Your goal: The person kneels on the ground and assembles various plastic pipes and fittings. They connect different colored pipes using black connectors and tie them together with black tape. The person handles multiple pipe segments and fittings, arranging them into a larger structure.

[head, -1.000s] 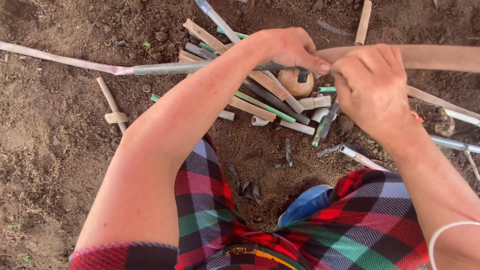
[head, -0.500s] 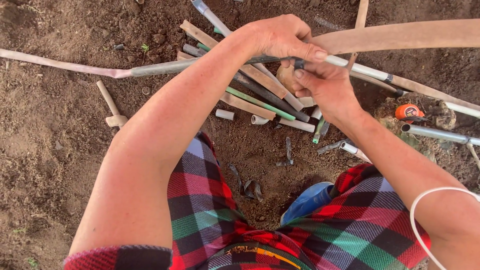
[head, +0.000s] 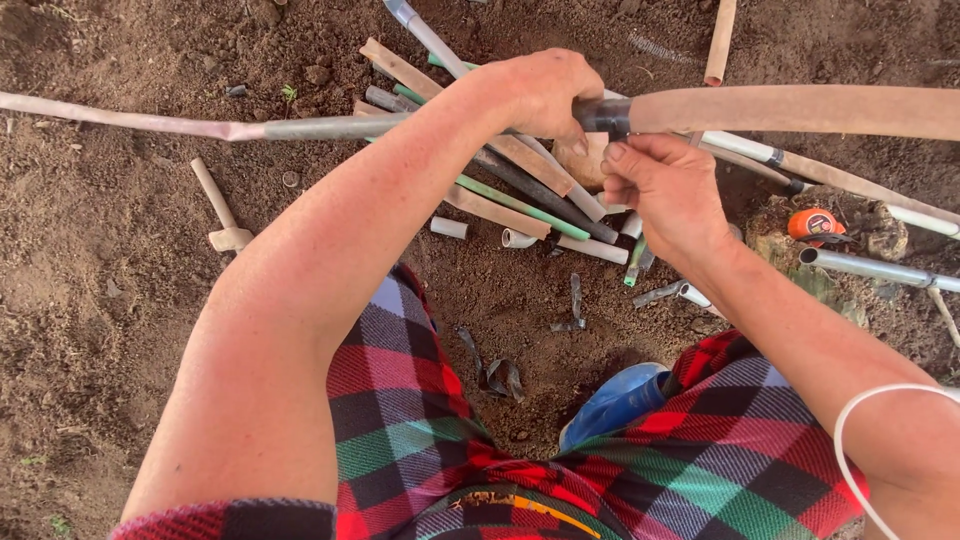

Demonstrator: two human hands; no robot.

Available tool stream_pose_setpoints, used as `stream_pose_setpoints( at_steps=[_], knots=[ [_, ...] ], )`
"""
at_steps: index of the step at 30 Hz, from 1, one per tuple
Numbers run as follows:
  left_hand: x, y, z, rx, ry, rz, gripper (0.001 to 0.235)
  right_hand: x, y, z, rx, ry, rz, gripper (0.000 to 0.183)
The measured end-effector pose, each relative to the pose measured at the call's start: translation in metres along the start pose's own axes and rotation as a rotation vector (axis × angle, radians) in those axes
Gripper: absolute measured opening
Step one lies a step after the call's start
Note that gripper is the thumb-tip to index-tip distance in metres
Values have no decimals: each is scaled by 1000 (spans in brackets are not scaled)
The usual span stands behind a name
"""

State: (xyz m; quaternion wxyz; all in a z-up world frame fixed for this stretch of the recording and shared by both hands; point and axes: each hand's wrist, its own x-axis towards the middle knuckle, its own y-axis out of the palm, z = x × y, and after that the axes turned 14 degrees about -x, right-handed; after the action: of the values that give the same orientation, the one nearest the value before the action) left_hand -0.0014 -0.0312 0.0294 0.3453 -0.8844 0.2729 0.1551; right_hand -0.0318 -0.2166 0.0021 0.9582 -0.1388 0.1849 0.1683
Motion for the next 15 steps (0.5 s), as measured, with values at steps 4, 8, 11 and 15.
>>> stream_pose_setpoints(
  at_steps=[4, 8, 11, 15],
  knots=[
    [-2, 11, -2, -19, -22, -124, 21, -2, 6, 8, 167, 74, 10, 6],
    [19, 23, 16, 43, 177, -311, 9, -9, 12, 26, 264, 164, -86, 12],
    [24, 23, 18, 52, 158, -321, 20, -12, 10, 30, 316, 155, -21, 12],
    [11, 39, 7, 147, -24, -169, 9, -28, 0, 69, 296, 47, 76, 34]
  ],
)
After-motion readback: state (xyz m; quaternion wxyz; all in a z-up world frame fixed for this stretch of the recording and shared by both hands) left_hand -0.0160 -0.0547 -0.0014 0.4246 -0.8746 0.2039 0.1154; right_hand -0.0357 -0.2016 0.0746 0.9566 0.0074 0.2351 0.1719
